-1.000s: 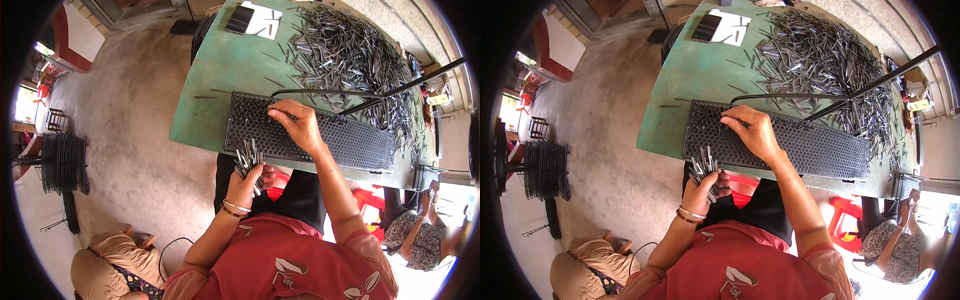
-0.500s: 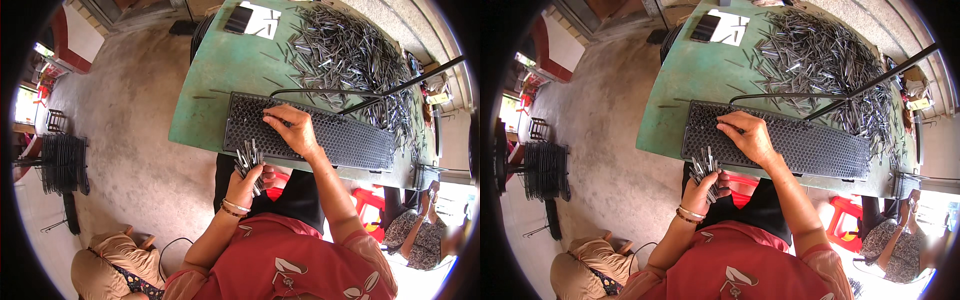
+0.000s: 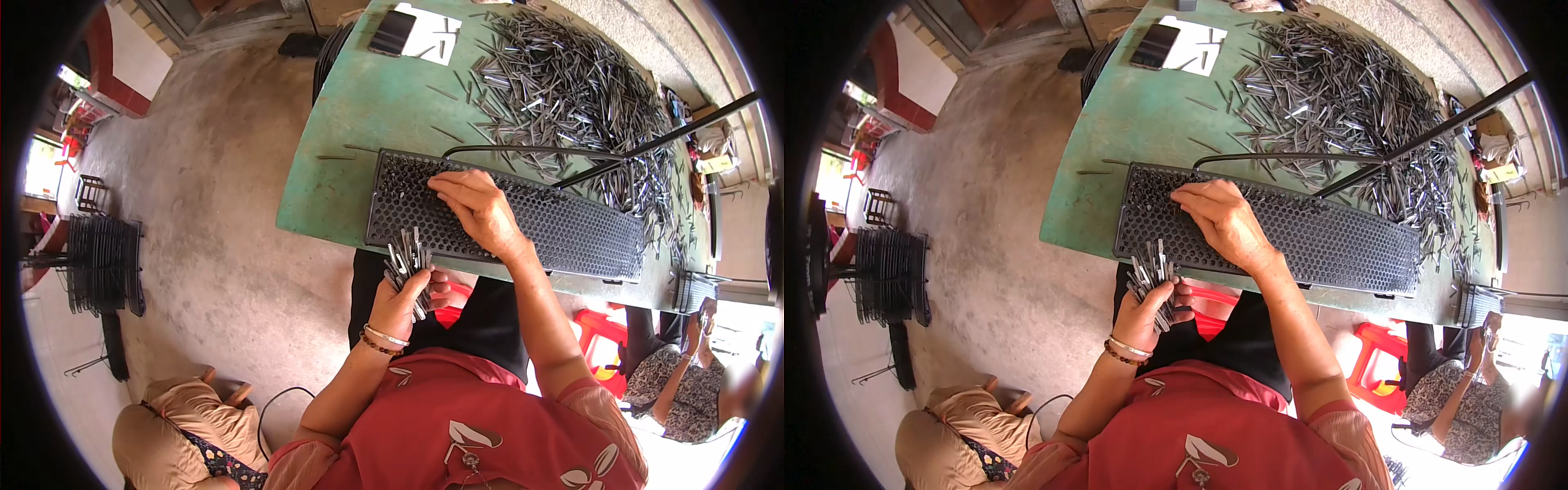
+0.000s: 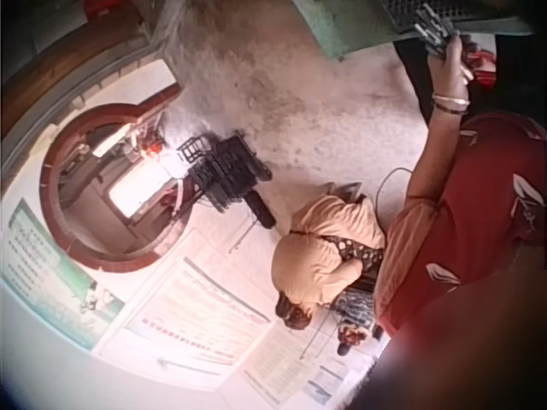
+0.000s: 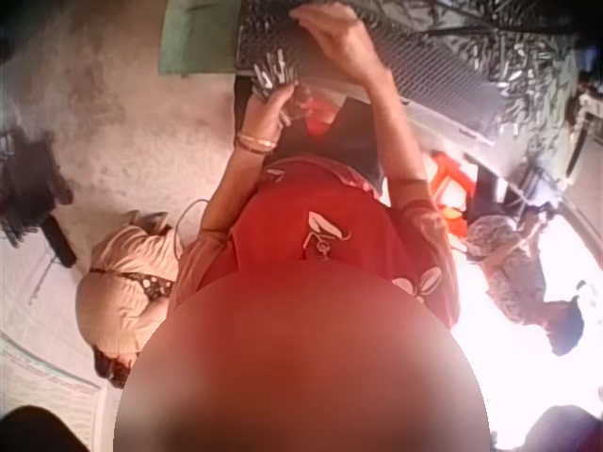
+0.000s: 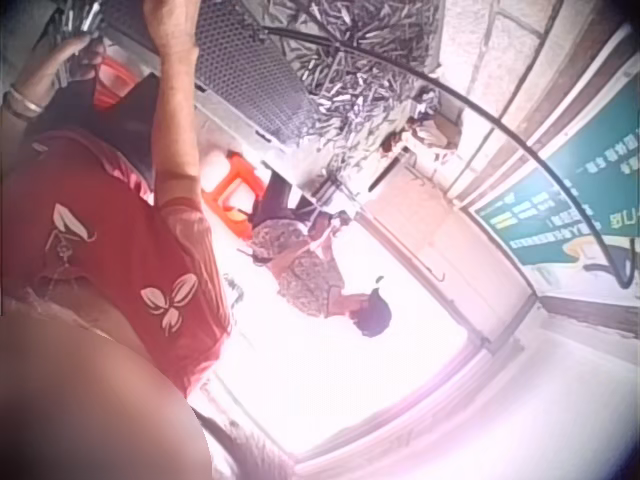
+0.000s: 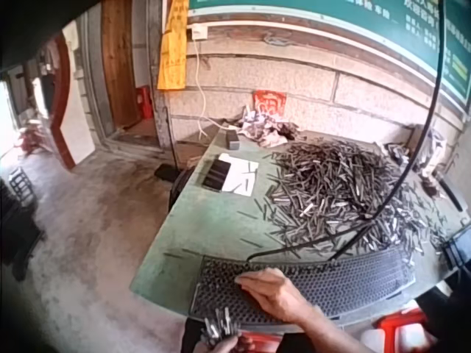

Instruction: Manually inserting thin metal rods into a perforated grid plate as part of an assembly process.

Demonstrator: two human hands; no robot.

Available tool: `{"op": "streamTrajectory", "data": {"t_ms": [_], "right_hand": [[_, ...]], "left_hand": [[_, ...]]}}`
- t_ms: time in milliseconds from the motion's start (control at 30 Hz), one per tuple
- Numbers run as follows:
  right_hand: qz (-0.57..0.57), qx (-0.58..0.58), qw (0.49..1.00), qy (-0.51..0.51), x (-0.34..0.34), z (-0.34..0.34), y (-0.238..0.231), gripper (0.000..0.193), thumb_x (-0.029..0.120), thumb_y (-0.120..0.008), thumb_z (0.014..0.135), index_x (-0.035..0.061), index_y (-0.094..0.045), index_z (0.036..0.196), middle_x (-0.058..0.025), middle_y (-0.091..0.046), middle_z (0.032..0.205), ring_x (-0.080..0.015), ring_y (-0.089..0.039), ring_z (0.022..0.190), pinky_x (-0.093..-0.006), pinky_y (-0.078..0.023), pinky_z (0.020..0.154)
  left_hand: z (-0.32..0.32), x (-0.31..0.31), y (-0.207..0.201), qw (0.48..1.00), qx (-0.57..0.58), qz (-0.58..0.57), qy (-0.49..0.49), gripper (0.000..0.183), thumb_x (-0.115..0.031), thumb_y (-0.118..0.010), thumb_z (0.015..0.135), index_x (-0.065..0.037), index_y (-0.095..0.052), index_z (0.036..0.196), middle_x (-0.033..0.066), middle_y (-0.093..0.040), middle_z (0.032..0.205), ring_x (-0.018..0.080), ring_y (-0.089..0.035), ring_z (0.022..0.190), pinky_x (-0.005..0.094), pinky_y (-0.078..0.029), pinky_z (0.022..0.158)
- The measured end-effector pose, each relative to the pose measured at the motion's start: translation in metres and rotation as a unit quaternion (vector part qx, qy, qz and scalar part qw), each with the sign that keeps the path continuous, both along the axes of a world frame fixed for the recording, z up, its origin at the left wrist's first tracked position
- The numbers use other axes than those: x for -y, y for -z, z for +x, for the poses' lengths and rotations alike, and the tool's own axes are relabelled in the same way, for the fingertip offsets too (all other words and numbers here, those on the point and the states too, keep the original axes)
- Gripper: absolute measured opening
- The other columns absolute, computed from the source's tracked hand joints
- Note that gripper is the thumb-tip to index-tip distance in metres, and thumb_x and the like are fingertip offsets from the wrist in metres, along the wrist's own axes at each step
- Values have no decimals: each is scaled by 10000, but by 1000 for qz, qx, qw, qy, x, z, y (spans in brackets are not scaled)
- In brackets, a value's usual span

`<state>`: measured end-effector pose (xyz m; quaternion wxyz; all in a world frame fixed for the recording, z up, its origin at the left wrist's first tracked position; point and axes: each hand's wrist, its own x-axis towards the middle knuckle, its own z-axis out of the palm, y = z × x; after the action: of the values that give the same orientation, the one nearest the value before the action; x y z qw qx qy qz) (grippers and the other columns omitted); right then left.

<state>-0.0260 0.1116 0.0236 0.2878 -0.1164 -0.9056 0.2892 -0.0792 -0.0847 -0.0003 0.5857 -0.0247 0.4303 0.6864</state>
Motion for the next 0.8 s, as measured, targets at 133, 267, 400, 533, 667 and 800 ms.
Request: {"op": "streamTrajectory", "data": {"t_ms": [133, 267, 400, 533, 667, 800], "right_hand": [[20, -17, 999, 23, -3, 0, -1, 191, 39, -657, 806, 28, -682, 994, -110, -660, 991, -273, -607, 881, -343, -473, 815], [-43, -30, 996, 68, 14, 6, -21, 183, 67, -667, 822, 14, -677, 997, -114, -664, 954, -231, -614, 847, -314, -485, 756], [-323, 109, 940, -16, 40, 9, -29, 264, 194, -677, 864, -6, -663, 1034, -75, -664, 887, -95, -584, 754, -255, -477, 667], [-487, 135, 862, -32, 40, 5, -26, 242, 190, -685, 860, -19, -685, 981, -52, -679, 833, -82, -588, 758, -246, -488, 688], [-531, 140, 835, -32, 36, 1, -26, 200, 150, -683, 856, -35, -701, 930, -47, -684, 822, -83, -596, 785, -230, -493, 719], [-454, 158, 877, -8, 38, -5, -26, 197, 155, -688, 853, -27, -703, 926, -32, -671, 755, -66, -577, 701, -226, -474, 625]], "left_hand": [[0, -2, 0, 1000, 1, 2, 5, 165, -150, -557, 919, -28, -596, 1023, 96, -646, 925, 196, -648, 823, 360, -577, 673], [-4, 0, -4, 1000, -7, 16, -15, 170, -119, -550, 925, 14, -585, 1025, 122, -648, 913, 198, -653, 784, 326, -581, 650], [-9, 3, -5, 997, -79, 18, 2, 176, -131, -563, 921, 9, -589, 1026, 98, -655, 883, 150, -642, 748, 283, -554, 611], [-15, 6, -6, 978, -183, 63, 77, 177, -144, -561, 927, 3, -593, 1020, 47, -650, 801, 83, -593, 619, 234, -494, 533], [-19, 8, -5, 977, -182, 55, 91, 166, -166, -550, 936, -13, -587, 987, 33, -631, 755, 70, -568, 566, 198, -444, 476], [-23, 9, 1, 981, -182, 26, 60, 191, -214, -541, 945, -27, -570, 917, 29, -616, 727, 63, -522, 505, 197, -402, 421]]}}
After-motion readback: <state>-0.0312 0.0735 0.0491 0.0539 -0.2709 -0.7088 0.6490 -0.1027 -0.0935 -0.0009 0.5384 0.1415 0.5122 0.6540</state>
